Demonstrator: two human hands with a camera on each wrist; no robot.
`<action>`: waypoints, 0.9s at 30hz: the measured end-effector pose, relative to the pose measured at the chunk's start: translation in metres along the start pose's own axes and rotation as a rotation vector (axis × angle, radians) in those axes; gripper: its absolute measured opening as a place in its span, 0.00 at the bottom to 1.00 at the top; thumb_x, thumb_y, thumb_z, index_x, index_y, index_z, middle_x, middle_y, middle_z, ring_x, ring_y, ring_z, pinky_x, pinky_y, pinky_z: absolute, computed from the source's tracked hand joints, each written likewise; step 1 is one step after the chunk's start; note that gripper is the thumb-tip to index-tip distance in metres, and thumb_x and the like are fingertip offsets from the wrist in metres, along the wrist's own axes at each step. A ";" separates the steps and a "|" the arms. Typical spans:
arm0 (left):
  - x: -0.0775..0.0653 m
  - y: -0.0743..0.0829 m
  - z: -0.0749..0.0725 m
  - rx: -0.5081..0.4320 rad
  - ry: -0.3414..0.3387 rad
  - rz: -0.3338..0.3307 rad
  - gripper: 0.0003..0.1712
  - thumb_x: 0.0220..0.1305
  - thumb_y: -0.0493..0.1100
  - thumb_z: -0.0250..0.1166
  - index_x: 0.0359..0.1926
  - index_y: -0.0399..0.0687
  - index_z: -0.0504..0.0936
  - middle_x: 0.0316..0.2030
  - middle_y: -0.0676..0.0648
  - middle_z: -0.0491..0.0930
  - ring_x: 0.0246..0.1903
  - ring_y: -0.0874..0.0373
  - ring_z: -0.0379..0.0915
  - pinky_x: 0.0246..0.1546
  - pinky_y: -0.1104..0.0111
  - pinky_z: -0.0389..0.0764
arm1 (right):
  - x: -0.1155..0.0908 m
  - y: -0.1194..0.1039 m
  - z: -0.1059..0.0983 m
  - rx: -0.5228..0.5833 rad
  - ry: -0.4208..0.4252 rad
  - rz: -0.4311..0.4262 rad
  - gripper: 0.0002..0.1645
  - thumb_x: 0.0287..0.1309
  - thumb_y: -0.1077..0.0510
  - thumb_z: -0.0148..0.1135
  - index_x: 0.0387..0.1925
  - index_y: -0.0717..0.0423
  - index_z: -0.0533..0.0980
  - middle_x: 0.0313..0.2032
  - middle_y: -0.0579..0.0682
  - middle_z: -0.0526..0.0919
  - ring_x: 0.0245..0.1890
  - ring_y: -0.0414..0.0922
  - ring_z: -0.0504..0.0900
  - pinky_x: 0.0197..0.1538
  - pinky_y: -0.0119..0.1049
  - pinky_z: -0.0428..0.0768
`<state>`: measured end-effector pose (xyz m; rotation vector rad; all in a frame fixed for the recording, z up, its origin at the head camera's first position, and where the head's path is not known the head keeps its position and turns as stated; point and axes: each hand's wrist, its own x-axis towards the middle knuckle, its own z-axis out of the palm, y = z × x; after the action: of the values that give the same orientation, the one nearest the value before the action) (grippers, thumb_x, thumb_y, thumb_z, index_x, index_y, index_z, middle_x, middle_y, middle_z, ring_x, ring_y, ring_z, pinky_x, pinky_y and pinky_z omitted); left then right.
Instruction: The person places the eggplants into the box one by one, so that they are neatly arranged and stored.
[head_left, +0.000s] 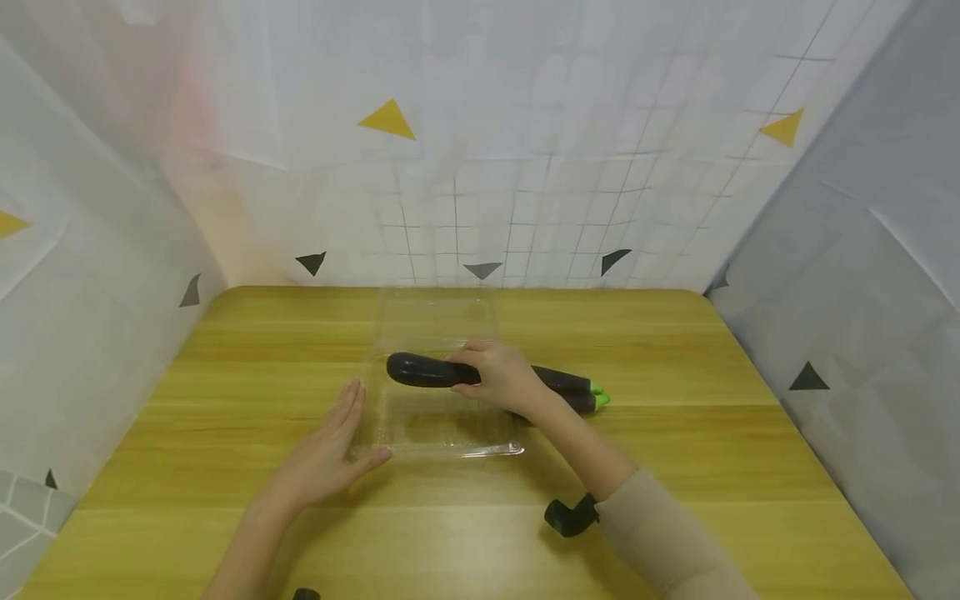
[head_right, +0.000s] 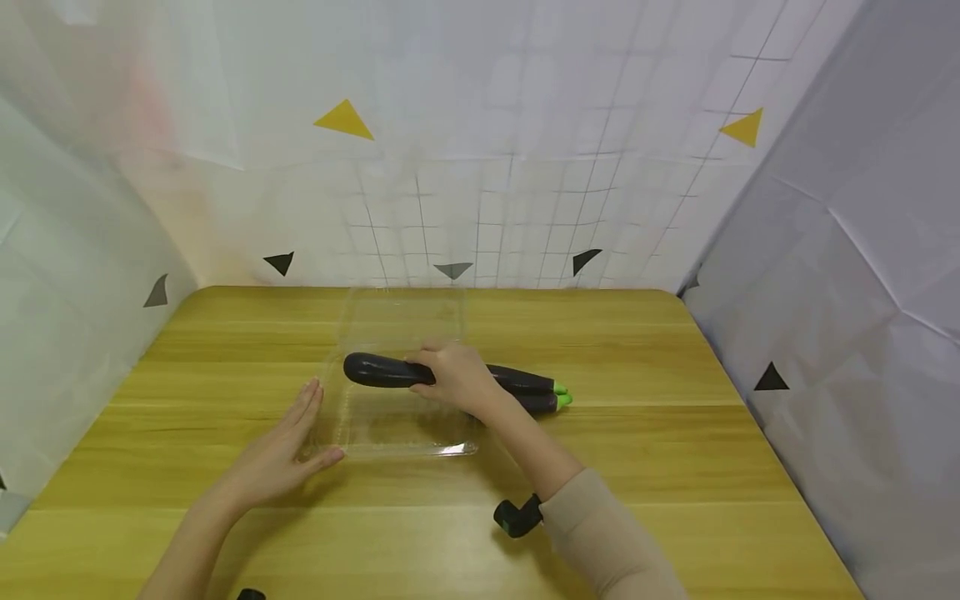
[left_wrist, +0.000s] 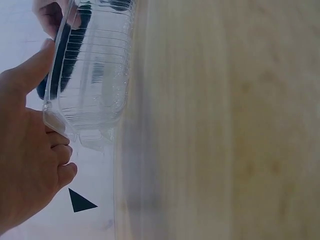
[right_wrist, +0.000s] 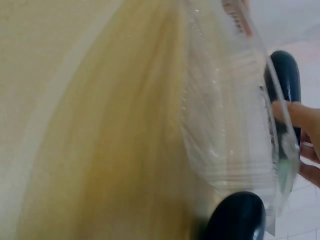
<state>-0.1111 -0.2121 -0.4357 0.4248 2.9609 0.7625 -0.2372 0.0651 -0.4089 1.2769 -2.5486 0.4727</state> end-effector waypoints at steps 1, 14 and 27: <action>0.000 0.000 0.000 0.001 0.001 0.000 0.59 0.62 0.67 0.58 0.75 0.39 0.37 0.75 0.42 0.31 0.72 0.40 0.36 0.66 0.44 0.53 | 0.000 -0.001 0.003 -0.010 -0.018 0.015 0.24 0.48 0.50 0.76 0.48 0.51 0.82 0.44 0.47 0.83 0.38 0.43 0.83 0.35 0.34 0.82; -0.001 0.002 0.002 0.003 0.000 0.000 0.58 0.63 0.66 0.59 0.75 0.39 0.37 0.74 0.42 0.31 0.72 0.40 0.36 0.68 0.46 0.50 | 0.005 -0.003 0.021 -0.135 -0.144 0.087 0.26 0.51 0.47 0.73 0.51 0.51 0.81 0.45 0.47 0.82 0.42 0.44 0.83 0.41 0.37 0.83; -0.001 0.003 0.000 0.021 0.004 0.012 0.58 0.63 0.65 0.59 0.74 0.36 0.37 0.74 0.39 0.31 0.72 0.40 0.34 0.68 0.46 0.47 | 0.002 0.001 0.032 -0.149 -0.229 0.140 0.28 0.50 0.44 0.73 0.52 0.49 0.80 0.49 0.46 0.82 0.49 0.46 0.81 0.57 0.49 0.74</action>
<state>-0.1093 -0.2099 -0.4348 0.4430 2.9752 0.7356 -0.2415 0.0516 -0.4374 1.1641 -2.8143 0.1650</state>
